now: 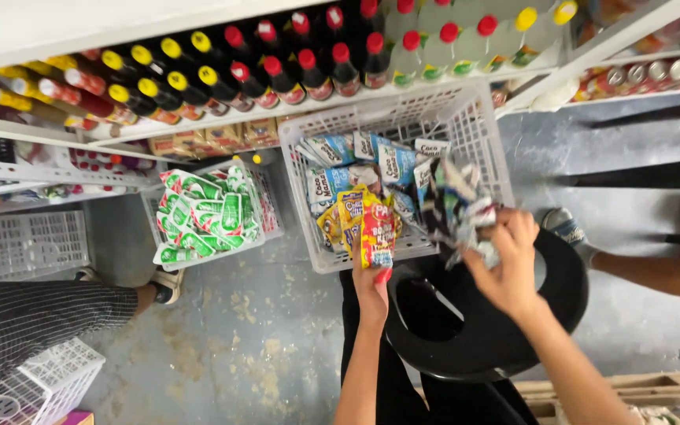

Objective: Stocking various packaged food items like ketchup, cheese spread, and coconut milk from a basket onto grocery shelves.

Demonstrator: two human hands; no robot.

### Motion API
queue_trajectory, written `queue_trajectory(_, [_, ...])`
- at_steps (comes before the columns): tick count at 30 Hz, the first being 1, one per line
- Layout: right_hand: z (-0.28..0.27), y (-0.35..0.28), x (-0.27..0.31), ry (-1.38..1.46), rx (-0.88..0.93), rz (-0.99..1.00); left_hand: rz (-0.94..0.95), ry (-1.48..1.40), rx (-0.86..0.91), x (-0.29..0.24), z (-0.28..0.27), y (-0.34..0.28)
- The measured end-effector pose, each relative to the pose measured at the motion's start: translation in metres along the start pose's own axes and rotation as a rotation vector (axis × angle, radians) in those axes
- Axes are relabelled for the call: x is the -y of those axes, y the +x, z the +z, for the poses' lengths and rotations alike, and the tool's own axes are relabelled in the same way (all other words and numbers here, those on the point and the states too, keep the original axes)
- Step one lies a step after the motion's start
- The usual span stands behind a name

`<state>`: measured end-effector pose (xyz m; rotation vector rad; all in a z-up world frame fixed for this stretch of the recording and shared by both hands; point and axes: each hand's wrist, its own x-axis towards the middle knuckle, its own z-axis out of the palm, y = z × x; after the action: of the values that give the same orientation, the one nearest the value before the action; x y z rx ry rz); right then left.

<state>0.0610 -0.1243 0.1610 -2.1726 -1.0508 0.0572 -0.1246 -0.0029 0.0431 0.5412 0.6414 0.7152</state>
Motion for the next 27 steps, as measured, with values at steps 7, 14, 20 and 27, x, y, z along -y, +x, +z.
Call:
queue_trajectory(7, [-0.019, -0.027, 0.096, 0.127, -0.018, -0.251, -0.014, 0.221, 0.205, -0.012, 0.049, -0.049])
queue_trajectory(14, [-0.058, -0.005, 0.090, 0.511, -0.066, -0.048, -0.143, 0.403, 0.489, -0.032, 0.100, -0.088])
queue_trajectory(20, [-0.084, 0.009, 0.071, 0.695, -0.144, 0.033, -0.055, 0.398, 0.660, -0.094, 0.175, -0.118])
queue_trajectory(27, [-0.072, 0.016, 0.058, 1.111, 0.006, 0.576, -0.305, 0.083, 0.522, -0.079, 0.111, -0.124])
